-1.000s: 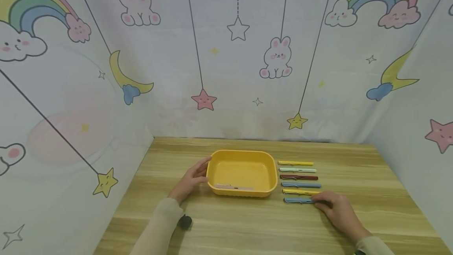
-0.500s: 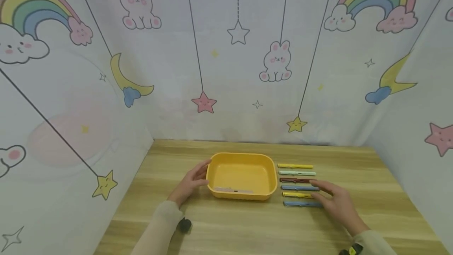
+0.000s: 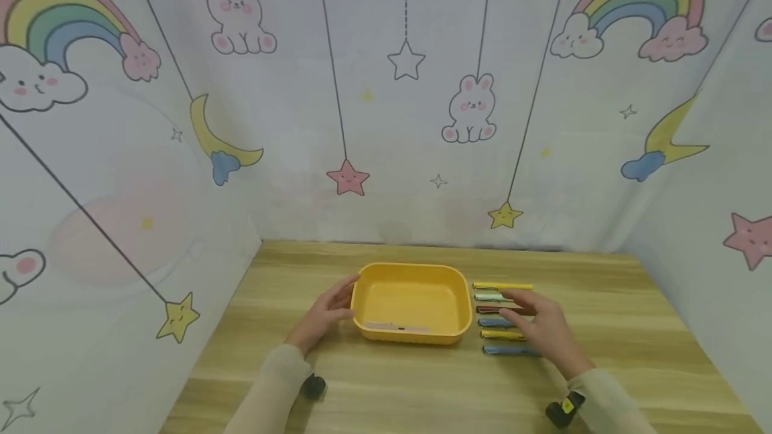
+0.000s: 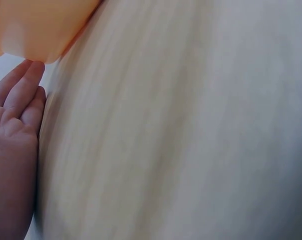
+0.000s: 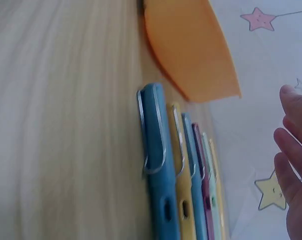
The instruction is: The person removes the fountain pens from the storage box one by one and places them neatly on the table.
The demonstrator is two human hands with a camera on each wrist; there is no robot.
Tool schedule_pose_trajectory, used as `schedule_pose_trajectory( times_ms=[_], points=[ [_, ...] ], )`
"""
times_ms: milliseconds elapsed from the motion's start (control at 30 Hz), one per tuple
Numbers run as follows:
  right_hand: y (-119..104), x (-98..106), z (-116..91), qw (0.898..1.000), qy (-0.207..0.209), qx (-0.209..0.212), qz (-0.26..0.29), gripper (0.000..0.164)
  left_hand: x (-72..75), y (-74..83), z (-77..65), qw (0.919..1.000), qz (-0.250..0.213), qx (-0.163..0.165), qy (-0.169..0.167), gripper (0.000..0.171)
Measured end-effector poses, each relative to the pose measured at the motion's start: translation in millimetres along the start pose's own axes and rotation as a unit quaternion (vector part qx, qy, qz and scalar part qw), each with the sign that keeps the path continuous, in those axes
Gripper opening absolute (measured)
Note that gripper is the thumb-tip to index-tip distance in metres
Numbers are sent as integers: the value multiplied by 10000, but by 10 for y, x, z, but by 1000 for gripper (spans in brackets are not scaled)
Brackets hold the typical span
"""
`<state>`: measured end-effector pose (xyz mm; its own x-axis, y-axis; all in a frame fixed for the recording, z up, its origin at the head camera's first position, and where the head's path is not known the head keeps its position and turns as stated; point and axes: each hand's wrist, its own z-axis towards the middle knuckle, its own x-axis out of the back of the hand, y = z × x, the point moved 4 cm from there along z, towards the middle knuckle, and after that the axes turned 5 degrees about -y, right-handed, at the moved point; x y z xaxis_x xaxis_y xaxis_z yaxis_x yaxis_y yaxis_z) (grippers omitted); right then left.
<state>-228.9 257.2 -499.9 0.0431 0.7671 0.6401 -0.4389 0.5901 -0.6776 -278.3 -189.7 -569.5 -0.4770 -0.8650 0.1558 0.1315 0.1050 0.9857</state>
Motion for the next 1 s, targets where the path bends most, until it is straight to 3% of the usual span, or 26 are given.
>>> schedule_pose_trajectory(
  times_ms=[200,633,1000],
  points=[
    [-96,-140,178,9989,-249,-35,399,44,-15,-25,6,10000,44,-12,-40,72],
    [-391,-565,515,9956,-810,458,138,51,-7,-35,-6,9999,88,19,-110,73],
    [-533,-909,776,9823,-1796,499,209,54,6,-20,0,10000,72,-2,35,74]
  ],
)
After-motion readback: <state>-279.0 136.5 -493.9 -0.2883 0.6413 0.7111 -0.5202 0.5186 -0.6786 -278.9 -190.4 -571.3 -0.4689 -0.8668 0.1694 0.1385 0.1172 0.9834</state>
